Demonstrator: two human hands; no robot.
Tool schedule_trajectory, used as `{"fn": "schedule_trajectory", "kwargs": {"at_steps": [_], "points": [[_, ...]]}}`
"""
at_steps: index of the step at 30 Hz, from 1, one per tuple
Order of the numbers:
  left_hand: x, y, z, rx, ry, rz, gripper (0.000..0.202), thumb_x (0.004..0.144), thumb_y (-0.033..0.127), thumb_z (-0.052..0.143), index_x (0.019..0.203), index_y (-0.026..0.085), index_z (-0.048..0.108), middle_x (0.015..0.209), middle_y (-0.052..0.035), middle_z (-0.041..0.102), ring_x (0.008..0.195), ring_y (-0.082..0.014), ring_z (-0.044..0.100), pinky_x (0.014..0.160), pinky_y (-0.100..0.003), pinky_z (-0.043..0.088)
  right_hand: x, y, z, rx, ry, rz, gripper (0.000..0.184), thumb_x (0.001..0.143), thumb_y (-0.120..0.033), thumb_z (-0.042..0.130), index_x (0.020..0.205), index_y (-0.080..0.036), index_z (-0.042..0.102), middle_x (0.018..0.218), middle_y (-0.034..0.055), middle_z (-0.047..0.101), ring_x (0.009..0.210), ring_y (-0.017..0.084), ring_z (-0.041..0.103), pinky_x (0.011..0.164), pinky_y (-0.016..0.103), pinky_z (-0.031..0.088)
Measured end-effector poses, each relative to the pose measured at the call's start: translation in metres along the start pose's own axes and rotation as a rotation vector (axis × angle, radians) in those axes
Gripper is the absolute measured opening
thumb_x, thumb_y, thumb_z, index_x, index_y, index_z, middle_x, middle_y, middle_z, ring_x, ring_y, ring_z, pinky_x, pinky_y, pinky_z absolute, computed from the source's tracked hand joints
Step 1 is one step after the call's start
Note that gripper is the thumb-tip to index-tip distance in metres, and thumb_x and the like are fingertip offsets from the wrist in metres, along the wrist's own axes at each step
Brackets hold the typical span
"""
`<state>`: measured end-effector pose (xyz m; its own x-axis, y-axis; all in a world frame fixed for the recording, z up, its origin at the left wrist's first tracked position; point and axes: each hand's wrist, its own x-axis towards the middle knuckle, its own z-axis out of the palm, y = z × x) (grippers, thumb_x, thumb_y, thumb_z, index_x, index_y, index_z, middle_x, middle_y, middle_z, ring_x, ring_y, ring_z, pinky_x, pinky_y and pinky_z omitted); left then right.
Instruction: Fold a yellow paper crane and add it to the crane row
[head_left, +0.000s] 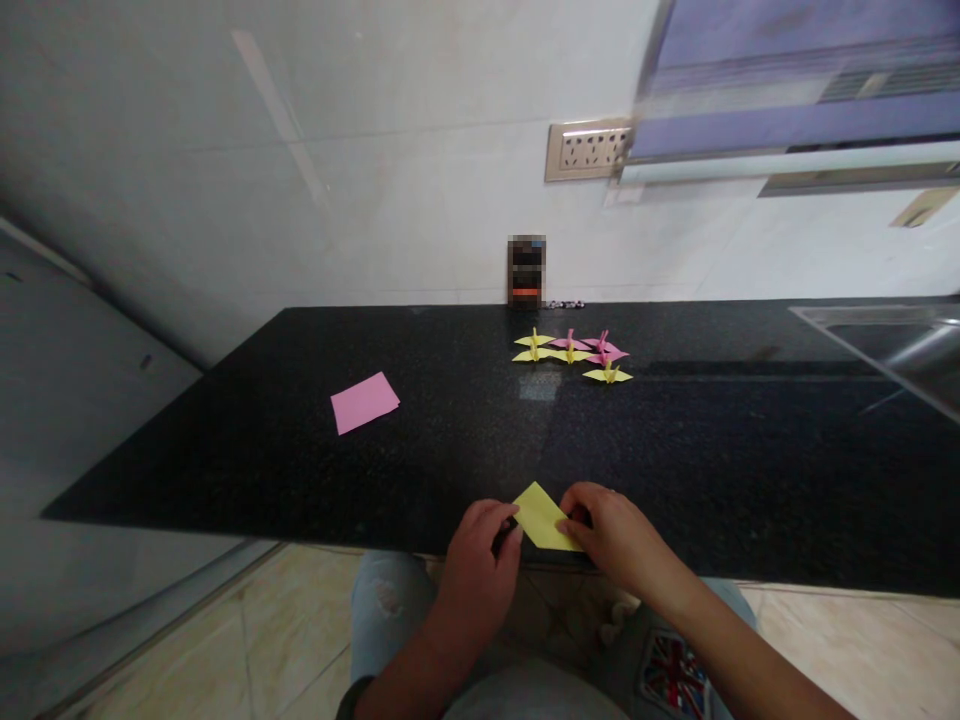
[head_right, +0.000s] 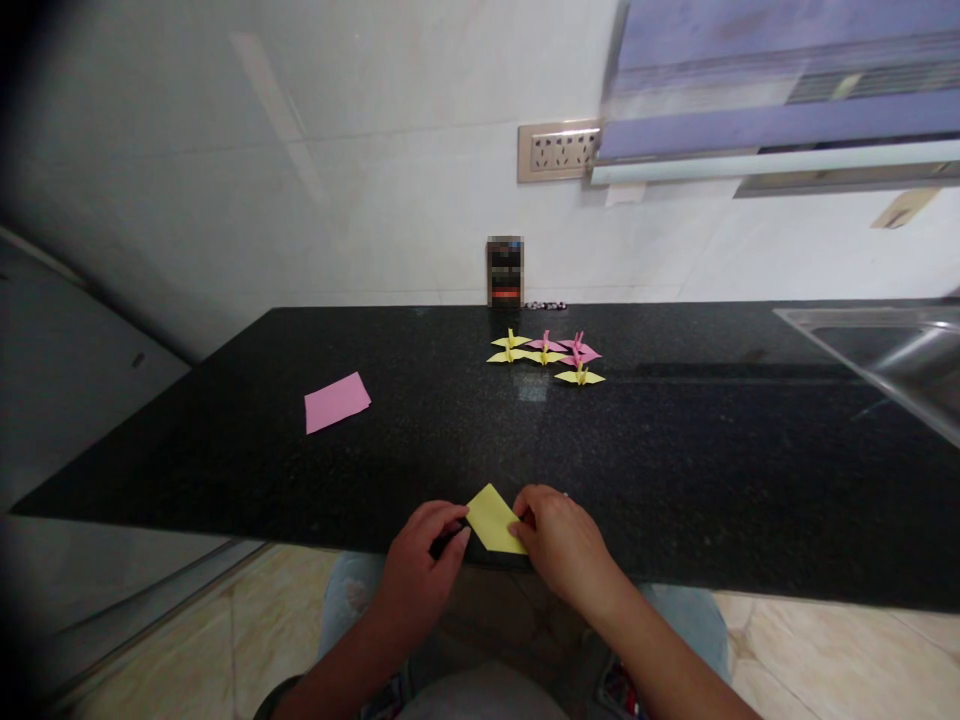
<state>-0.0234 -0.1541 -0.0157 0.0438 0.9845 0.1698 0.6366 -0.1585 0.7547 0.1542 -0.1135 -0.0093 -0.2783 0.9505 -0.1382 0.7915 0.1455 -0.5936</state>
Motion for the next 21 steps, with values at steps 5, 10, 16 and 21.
{"fn": "schedule_trajectory", "kwargs": {"at_steps": [5,10,16,21], "points": [[-0.005,0.004,0.004,-0.187,-0.024,-0.169,0.018,0.072,0.019,0.053,0.09,0.016,0.053,0.082,-0.0031,0.055,0.064,-0.0116,0.053,0.059,-0.026,0.046,0.0,0.004,0.006,0.225,0.131,-0.044,0.009,0.073,-0.021,0.052,0.064,-0.018,0.05,0.06,-0.0015,0.051,0.055,0.011,0.047,0.049,0.021,0.034],[0.001,0.008,0.01,-0.572,-0.054,-0.279,0.035,0.072,0.023,0.056,0.105,0.015,0.048,0.078,-0.0017,0.056,0.053,-0.0074,0.052,0.049,-0.02,0.045,-0.005,0.0,0.006,0.564,0.254,-0.166,0.008,0.077,-0.024,0.051,0.072,-0.019,0.049,0.069,0.0007,0.051,0.061,0.013,0.049,0.052,0.023,0.04],[0.008,0.012,-0.001,-0.422,0.073,0.079,0.013,0.075,0.016,0.051,0.076,0.015,0.064,0.078,-0.0043,0.06,0.069,-0.0121,0.058,0.059,-0.022,0.049,-0.017,0.001,0.0,0.381,0.343,-0.441,0.01,0.077,-0.016,0.049,0.086,-0.019,0.054,0.093,0.0073,0.052,0.083,0.016,0.053,0.068,0.028,0.045],[0.0,-0.002,0.0,0.204,0.058,0.502,0.023,0.081,0.015,0.041,0.091,0.015,0.062,0.085,-0.0067,0.064,0.075,-0.0144,0.058,0.066,-0.025,0.049,-0.026,0.013,0.004,-0.118,0.353,-0.646,0.03,0.077,-0.011,0.045,0.102,-0.021,0.057,0.103,0.0108,0.052,0.091,0.02,0.051,0.071,0.033,0.045]]}}
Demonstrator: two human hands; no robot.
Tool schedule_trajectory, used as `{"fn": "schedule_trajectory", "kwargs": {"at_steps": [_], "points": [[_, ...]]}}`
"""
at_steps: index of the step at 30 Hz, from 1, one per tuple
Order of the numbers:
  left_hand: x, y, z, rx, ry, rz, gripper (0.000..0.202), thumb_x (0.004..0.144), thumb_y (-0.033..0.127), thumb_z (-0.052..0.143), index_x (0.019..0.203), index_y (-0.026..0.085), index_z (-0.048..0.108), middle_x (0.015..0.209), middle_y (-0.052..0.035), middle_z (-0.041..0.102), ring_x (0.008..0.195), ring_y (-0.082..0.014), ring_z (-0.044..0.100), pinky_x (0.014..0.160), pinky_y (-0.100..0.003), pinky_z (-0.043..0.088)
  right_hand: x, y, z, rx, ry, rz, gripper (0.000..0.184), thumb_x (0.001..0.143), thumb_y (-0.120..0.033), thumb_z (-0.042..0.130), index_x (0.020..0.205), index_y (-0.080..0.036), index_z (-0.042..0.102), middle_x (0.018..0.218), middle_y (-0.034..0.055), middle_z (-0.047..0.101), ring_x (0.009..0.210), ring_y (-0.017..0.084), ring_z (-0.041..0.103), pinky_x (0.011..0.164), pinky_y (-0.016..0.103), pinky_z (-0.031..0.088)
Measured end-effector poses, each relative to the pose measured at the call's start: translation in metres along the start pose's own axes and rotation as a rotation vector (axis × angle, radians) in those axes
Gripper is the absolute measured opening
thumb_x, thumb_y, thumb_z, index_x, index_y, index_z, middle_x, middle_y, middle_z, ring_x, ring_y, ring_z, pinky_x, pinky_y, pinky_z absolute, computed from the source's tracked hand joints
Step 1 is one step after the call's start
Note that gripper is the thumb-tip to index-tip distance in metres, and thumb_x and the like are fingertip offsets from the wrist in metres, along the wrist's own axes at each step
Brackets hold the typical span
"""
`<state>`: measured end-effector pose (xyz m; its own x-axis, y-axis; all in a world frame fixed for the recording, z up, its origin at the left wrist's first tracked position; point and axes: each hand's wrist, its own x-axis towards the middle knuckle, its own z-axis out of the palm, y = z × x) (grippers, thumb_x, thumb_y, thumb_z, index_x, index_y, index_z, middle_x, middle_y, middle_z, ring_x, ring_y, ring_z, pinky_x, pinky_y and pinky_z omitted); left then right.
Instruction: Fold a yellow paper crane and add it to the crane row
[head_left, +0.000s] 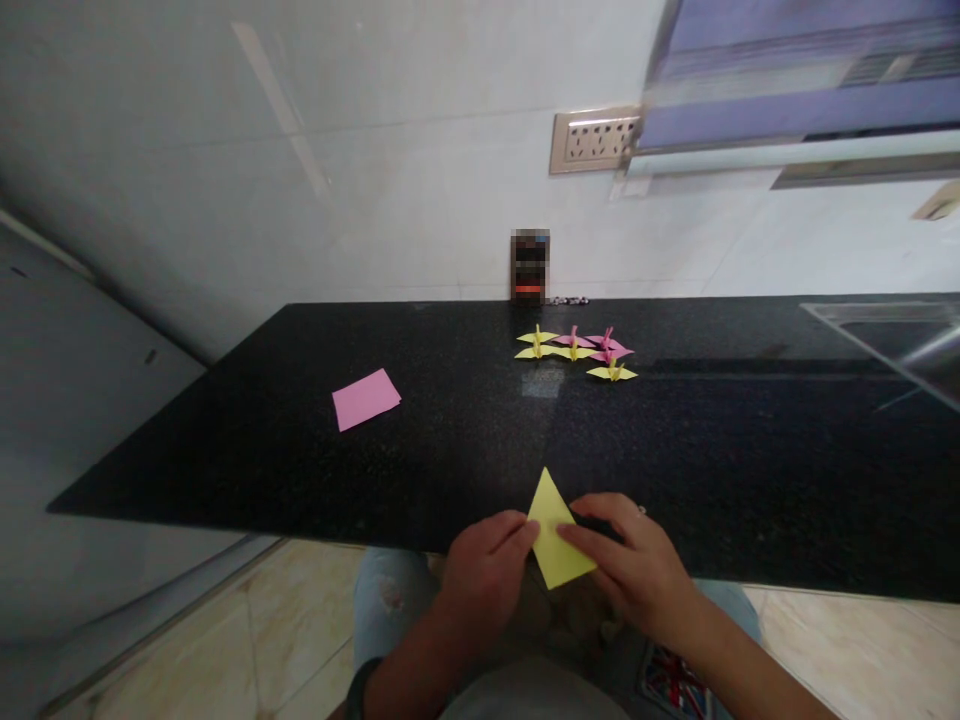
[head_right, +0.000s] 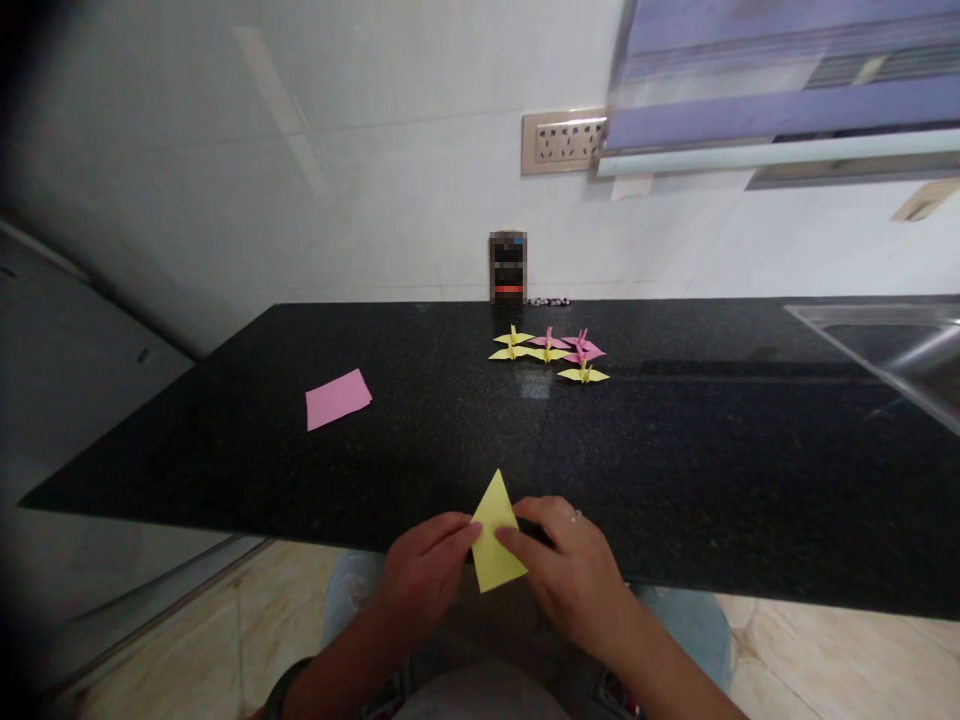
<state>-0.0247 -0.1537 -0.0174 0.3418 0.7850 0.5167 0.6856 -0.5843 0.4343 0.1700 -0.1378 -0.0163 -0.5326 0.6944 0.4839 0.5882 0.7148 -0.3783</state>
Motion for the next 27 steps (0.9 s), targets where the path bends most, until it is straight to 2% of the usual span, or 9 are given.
{"fn": "schedule_trajectory", "kwargs": {"at_steps": [1,4,10,15,19,24,27], "points": [[-0.004,-0.001,0.003,0.096,-0.017,0.042,0.023,0.081,0.017,0.042,0.09,0.015,0.063,0.082,-0.0066,0.064,0.073,-0.0156,0.058,0.063,-0.026,0.049,-0.002,0.001,0.001,-0.049,-0.042,-0.039,0.028,0.077,-0.011,0.044,0.1,-0.021,0.058,0.099,0.0103,0.055,0.09,0.02,0.051,0.071,0.033,0.045],[-0.013,-0.001,0.012,0.221,-0.061,0.006,0.02,0.081,0.015,0.043,0.083,0.017,0.063,0.076,-0.0044,0.063,0.072,-0.0156,0.056,0.063,-0.028,0.049,-0.003,0.001,0.005,-0.096,-0.145,-0.06,0.023,0.079,-0.015,0.044,0.095,-0.019,0.06,0.091,0.009,0.06,0.09,0.021,0.05,0.071,0.033,0.046],[-0.02,0.002,0.012,0.176,-0.072,0.122,0.025,0.078,0.01,0.043,0.098,0.013,0.059,0.1,-0.0085,0.062,0.099,-0.0197,0.051,0.087,-0.037,0.044,-0.003,-0.002,0.005,-0.1,-0.237,0.027,0.028,0.074,-0.016,0.051,0.102,-0.017,0.058,0.101,0.0101,0.057,0.097,0.023,0.048,0.08,0.038,0.044],[-0.026,0.0,0.014,0.184,-0.097,0.103,0.029,0.078,0.009,0.042,0.103,0.013,0.058,0.105,-0.0097,0.06,0.1,-0.0209,0.05,0.087,-0.041,0.043,-0.014,-0.007,0.01,-0.089,-0.205,-0.04,0.03,0.077,-0.018,0.05,0.107,-0.016,0.055,0.099,0.0103,0.059,0.095,0.022,0.049,0.08,0.039,0.045],[-0.028,-0.003,0.015,0.116,-0.088,0.09,0.029,0.078,0.01,0.041,0.102,0.013,0.057,0.104,-0.0098,0.061,0.1,-0.0202,0.051,0.088,-0.041,0.042,-0.018,-0.013,0.015,-0.032,-0.127,0.01,0.021,0.08,-0.015,0.047,0.098,-0.017,0.059,0.093,0.0082,0.061,0.09,0.02,0.051,0.08,0.039,0.045],[-0.026,-0.008,0.008,0.024,-0.151,-0.078,0.036,0.078,0.007,0.035,0.111,0.012,0.049,0.105,-0.01,0.059,0.104,-0.0184,0.048,0.092,-0.043,0.037,-0.017,-0.015,0.016,0.007,-0.105,0.062,0.018,0.08,-0.015,0.048,0.093,-0.017,0.06,0.093,0.0087,0.061,0.09,0.02,0.052,0.08,0.04,0.045],[-0.022,-0.013,0.003,0.066,-0.169,-0.05,0.036,0.077,0.007,0.035,0.107,0.016,0.053,0.109,-0.0079,0.059,0.108,-0.0207,0.044,0.093,-0.048,0.032,-0.016,-0.013,0.014,0.009,-0.113,0.05,0.02,0.08,-0.016,0.047,0.094,-0.018,0.061,0.093,0.009,0.061,0.089,0.02,0.053,0.078,0.04,0.046]]}}
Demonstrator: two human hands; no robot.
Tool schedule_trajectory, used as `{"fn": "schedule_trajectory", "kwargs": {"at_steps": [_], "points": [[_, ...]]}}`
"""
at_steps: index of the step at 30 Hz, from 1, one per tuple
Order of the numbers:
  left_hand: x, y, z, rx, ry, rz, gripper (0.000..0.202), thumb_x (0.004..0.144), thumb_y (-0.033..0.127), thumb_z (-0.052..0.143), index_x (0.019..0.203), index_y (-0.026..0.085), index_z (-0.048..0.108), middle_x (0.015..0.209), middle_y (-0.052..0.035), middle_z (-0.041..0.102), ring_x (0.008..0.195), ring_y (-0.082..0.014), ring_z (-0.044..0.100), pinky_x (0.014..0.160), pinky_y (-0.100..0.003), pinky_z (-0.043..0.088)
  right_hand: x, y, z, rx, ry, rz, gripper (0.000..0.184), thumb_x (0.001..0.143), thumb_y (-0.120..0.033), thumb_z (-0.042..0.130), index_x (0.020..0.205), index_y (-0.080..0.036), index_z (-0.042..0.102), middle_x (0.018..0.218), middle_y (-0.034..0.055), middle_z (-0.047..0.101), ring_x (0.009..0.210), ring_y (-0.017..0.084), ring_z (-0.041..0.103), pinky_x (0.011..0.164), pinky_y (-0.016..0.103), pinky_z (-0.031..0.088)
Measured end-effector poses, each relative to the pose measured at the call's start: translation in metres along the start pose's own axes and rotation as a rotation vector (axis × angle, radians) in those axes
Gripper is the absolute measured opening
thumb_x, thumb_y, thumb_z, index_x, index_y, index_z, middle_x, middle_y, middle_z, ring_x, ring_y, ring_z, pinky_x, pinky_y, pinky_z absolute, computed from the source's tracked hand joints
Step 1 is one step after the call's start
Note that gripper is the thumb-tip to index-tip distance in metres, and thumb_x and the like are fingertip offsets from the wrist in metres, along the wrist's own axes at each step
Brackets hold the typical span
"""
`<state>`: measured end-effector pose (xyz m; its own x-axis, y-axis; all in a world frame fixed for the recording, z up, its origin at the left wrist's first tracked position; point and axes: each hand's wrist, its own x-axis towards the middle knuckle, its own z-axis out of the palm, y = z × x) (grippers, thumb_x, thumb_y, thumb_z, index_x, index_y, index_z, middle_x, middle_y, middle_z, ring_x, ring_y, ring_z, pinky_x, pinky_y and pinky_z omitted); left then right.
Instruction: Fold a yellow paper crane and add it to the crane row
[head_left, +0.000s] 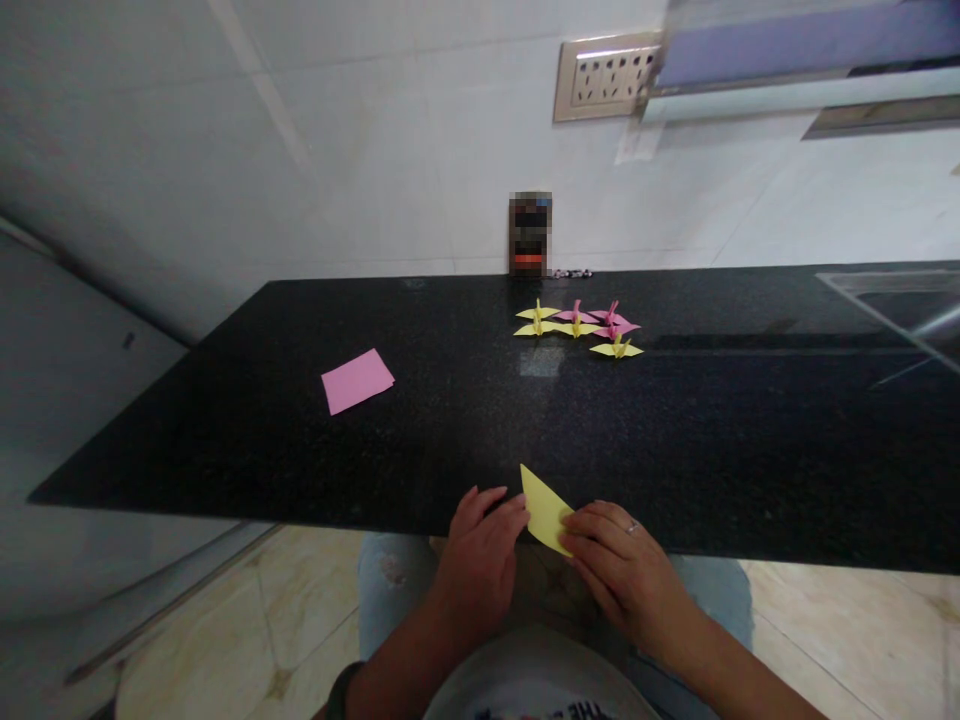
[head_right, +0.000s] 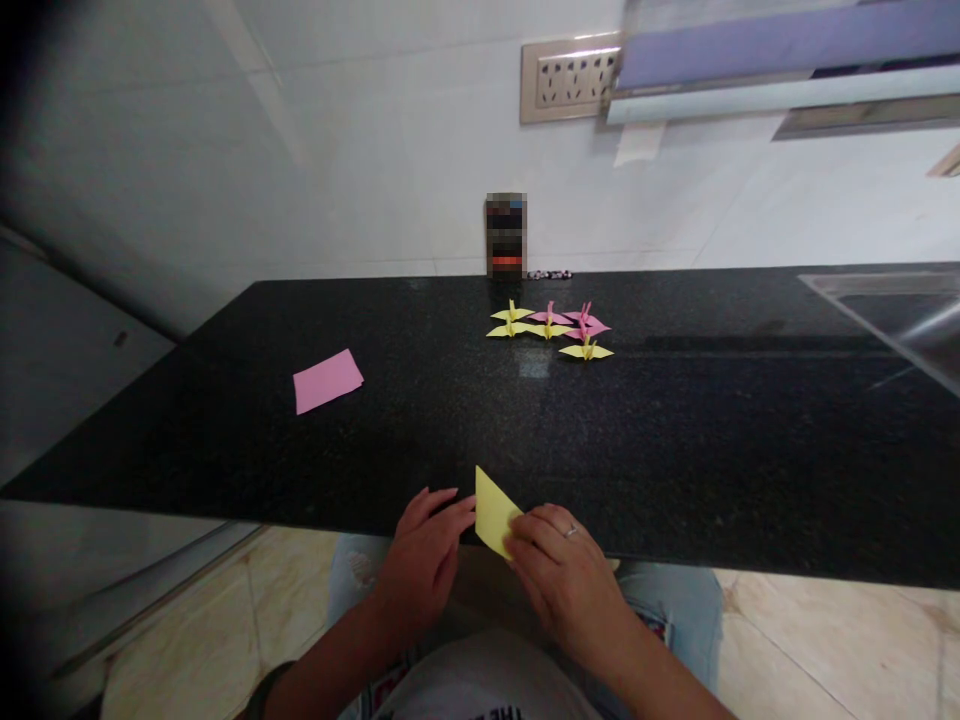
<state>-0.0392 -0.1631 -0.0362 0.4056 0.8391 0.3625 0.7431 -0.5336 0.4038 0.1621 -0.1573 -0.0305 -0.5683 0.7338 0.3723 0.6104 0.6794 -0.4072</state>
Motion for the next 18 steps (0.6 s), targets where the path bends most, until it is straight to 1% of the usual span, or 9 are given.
{"fn": "schedule_trajectory", "kwargs": {"at_steps": [2,6,12,16,18], "points": [[0.002,-0.003,-0.004,0.05,-0.013,0.042,0.034,0.076,0.009,0.039,0.103,0.019,0.057,0.109,-0.0063,0.059,0.108,-0.0224,0.043,0.093,-0.05,0.03,0.001,0.001,-0.002,0.001,0.0,-0.016,0.02,0.081,-0.016,0.047,0.095,-0.018,0.061,0.093,0.0091,0.062,0.088,0.02,0.054,0.078,0.04,0.046],[0.004,-0.004,-0.01,0.122,-0.066,0.117,0.033,0.077,0.012,0.042,0.104,0.021,0.058,0.111,-0.0042,0.059,0.107,-0.0224,0.043,0.093,-0.047,0.031,0.001,0.006,-0.005,0.005,-0.021,-0.045,0.022,0.081,-0.016,0.046,0.097,-0.019,0.06,0.095,0.0086,0.062,0.091,0.02,0.053,0.078,0.039,0.046],[0.005,0.0,-0.011,0.131,-0.101,0.185,0.032,0.078,0.013,0.04,0.103,0.02,0.059,0.111,-0.0036,0.059,0.104,-0.0218,0.045,0.093,-0.045,0.03,0.002,0.015,-0.011,0.033,-0.035,0.004,0.023,0.081,-0.016,0.045,0.098,-0.018,0.06,0.098,0.0093,0.062,0.096,0.021,0.052,0.079,0.039,0.045],[0.008,0.002,-0.009,0.129,-0.124,0.167,0.036,0.078,0.013,0.04,0.111,0.018,0.053,0.113,-0.0047,0.057,0.102,-0.0212,0.047,0.094,-0.044,0.029,0.006,0.022,-0.02,0.077,-0.128,-0.017,0.024,0.082,-0.014,0.043,0.098,-0.019,0.061,0.101,0.0086,0.061,0.1,0.02,0.05,0.082,0.038,0.042],[0.01,0.002,-0.009,0.134,-0.128,0.166,0.037,0.078,0.013,0.04,0.112,0.018,0.052,0.115,-0.0048,0.056,0.105,-0.0216,0.045,0.095,-0.044,0.027,0.008,0.027,-0.024,0.095,-0.177,-0.044,0.025,0.082,-0.013,0.043,0.097,-0.02,0.061,0.104,0.008,0.061,0.101,0.02,0.049,0.083,0.038,0.042]]}}
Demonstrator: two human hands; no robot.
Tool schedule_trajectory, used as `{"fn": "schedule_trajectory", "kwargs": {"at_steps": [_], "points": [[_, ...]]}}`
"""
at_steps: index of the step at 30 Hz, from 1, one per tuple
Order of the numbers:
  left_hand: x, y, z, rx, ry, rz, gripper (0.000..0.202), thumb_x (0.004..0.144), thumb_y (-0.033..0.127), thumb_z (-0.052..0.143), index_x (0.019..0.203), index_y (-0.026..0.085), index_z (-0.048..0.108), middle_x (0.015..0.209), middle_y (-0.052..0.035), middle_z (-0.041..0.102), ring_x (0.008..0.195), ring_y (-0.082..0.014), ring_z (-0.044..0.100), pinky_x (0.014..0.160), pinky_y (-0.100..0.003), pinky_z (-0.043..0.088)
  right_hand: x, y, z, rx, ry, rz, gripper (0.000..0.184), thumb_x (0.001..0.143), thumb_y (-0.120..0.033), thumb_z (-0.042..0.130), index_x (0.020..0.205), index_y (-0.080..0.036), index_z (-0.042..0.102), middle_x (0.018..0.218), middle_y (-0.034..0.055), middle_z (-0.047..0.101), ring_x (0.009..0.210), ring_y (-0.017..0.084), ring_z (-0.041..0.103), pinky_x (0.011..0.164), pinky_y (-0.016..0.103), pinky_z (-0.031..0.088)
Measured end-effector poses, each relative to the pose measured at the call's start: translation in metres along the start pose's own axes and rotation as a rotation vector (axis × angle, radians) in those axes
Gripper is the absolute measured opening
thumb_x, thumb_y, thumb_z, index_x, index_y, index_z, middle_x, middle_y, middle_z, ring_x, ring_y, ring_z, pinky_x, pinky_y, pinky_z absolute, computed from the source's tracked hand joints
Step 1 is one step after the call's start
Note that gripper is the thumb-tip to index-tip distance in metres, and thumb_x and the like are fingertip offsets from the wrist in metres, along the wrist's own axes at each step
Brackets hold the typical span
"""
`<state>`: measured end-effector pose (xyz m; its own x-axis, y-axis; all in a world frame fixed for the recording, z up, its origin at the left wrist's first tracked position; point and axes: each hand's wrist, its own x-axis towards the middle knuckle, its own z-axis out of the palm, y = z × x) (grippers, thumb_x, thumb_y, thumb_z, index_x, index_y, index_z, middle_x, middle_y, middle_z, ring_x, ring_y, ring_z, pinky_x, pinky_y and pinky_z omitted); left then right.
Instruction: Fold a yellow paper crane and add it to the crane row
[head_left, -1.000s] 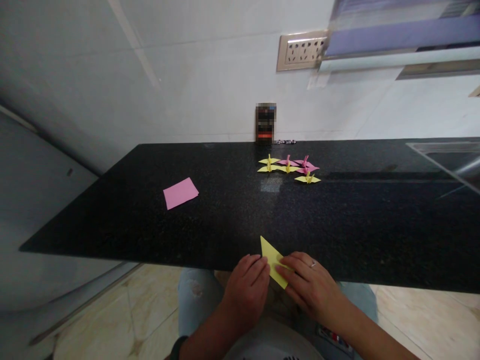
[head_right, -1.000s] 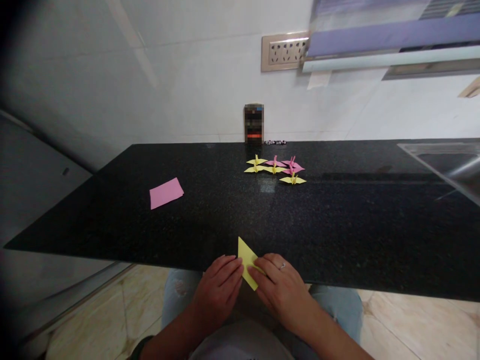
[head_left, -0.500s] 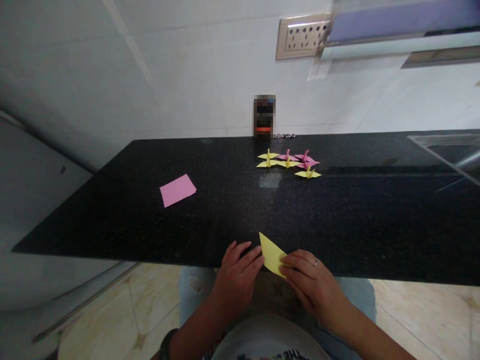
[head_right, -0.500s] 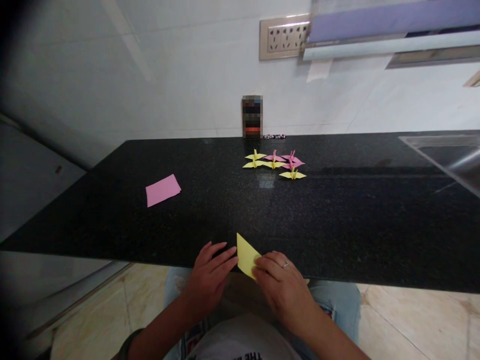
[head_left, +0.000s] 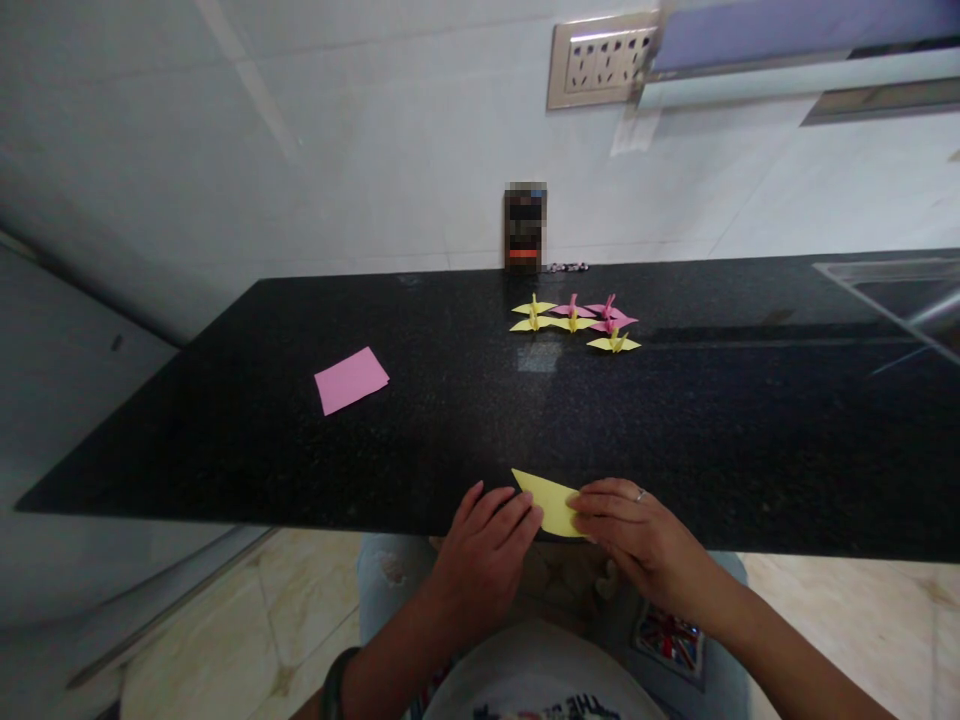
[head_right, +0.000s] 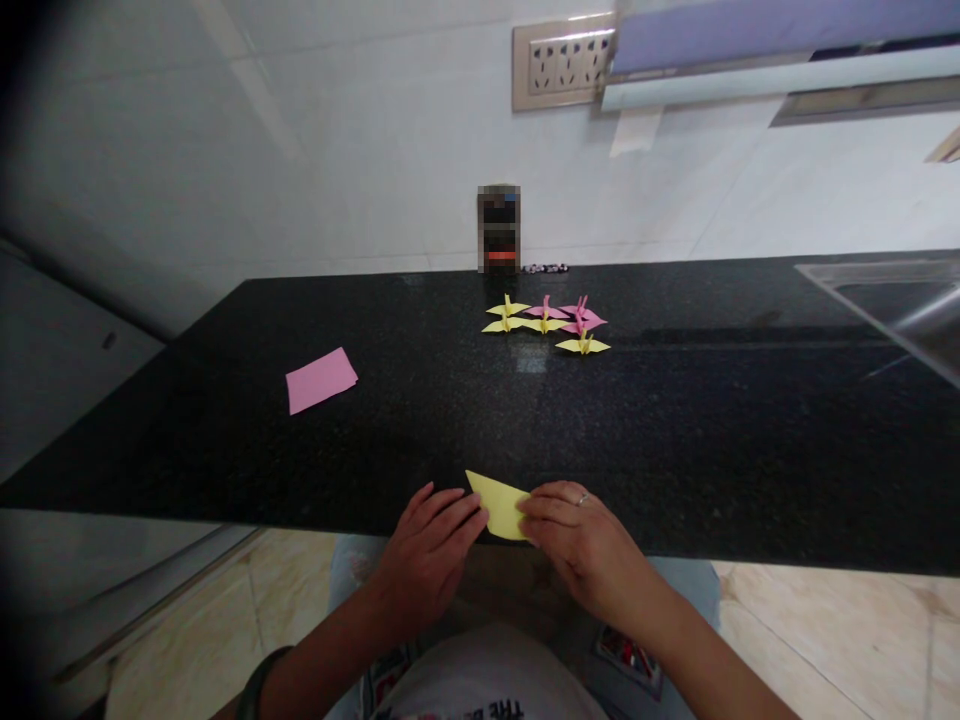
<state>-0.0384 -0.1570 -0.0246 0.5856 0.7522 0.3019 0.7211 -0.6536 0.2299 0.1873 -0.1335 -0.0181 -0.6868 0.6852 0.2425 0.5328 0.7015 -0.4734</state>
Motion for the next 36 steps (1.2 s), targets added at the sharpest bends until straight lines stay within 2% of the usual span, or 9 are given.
{"fn": "schedule_trajectory", "kwargs": {"at_steps": [4,7,13,20,29,36], "points": [[0.002,-0.002,-0.002,-0.015,-0.07,0.053,0.036,0.079,0.014,0.039,0.112,0.019,0.052,0.118,-0.0037,0.054,0.111,-0.0224,0.041,0.097,-0.045,0.024,0.0,0.009,-0.004,0.008,-0.049,-0.008,0.025,0.082,-0.014,0.044,0.099,-0.021,0.061,0.108,0.0073,0.059,0.106,0.02,0.047,0.086,0.04,0.039],[0.002,-0.004,-0.001,-0.037,-0.107,0.062,0.034,0.079,0.016,0.04,0.111,0.021,0.052,0.118,-0.0028,0.054,0.111,-0.0221,0.04,0.097,-0.046,0.022,-0.001,0.013,-0.003,0.021,-0.031,-0.006,0.025,0.082,-0.016,0.044,0.1,-0.022,0.06,0.107,0.0072,0.06,0.106,0.021,0.047,0.087,0.041,0.038],[-0.001,-0.006,0.004,-0.101,-0.058,0.044,0.03,0.078,0.021,0.045,0.107,0.024,0.055,0.117,-0.0013,0.054,0.108,-0.0219,0.041,0.098,-0.047,0.02,-0.001,0.011,-0.001,0.072,0.017,0.017,0.02,0.082,-0.019,0.047,0.096,-0.021,0.061,0.102,0.0077,0.061,0.102,0.021,0.048,0.085,0.041,0.039],[-0.001,-0.007,0.003,-0.122,-0.079,0.054,0.03,0.077,0.02,0.046,0.105,0.025,0.055,0.117,-0.0018,0.053,0.109,-0.0228,0.04,0.098,-0.051,0.017,0.002,0.007,-0.002,0.19,0.074,0.105,0.013,0.08,-0.019,0.05,0.089,-0.021,0.06,0.094,0.0051,0.061,0.093,0.019,0.051,0.081,0.036,0.039],[-0.001,-0.006,0.003,-0.112,-0.06,0.07,0.028,0.077,0.02,0.045,0.103,0.023,0.057,0.116,-0.0036,0.054,0.109,-0.0236,0.041,0.097,-0.053,0.019,0.022,-0.003,0.005,0.149,0.132,0.38,0.01,0.078,-0.022,0.053,0.07,-0.021,0.059,0.069,-0.0003,0.059,0.072,0.015,0.052,0.068,0.029,0.037],[-0.002,-0.005,0.005,-0.083,-0.032,0.069,0.028,0.076,0.02,0.047,0.101,0.023,0.059,0.115,-0.0045,0.055,0.108,-0.0232,0.042,0.097,-0.052,0.02,0.031,-0.003,0.009,0.021,0.115,0.467,0.008,0.075,-0.023,0.055,0.067,-0.022,0.058,0.069,-0.0002,0.057,0.073,0.016,0.049,0.068,0.03,0.034]]}}
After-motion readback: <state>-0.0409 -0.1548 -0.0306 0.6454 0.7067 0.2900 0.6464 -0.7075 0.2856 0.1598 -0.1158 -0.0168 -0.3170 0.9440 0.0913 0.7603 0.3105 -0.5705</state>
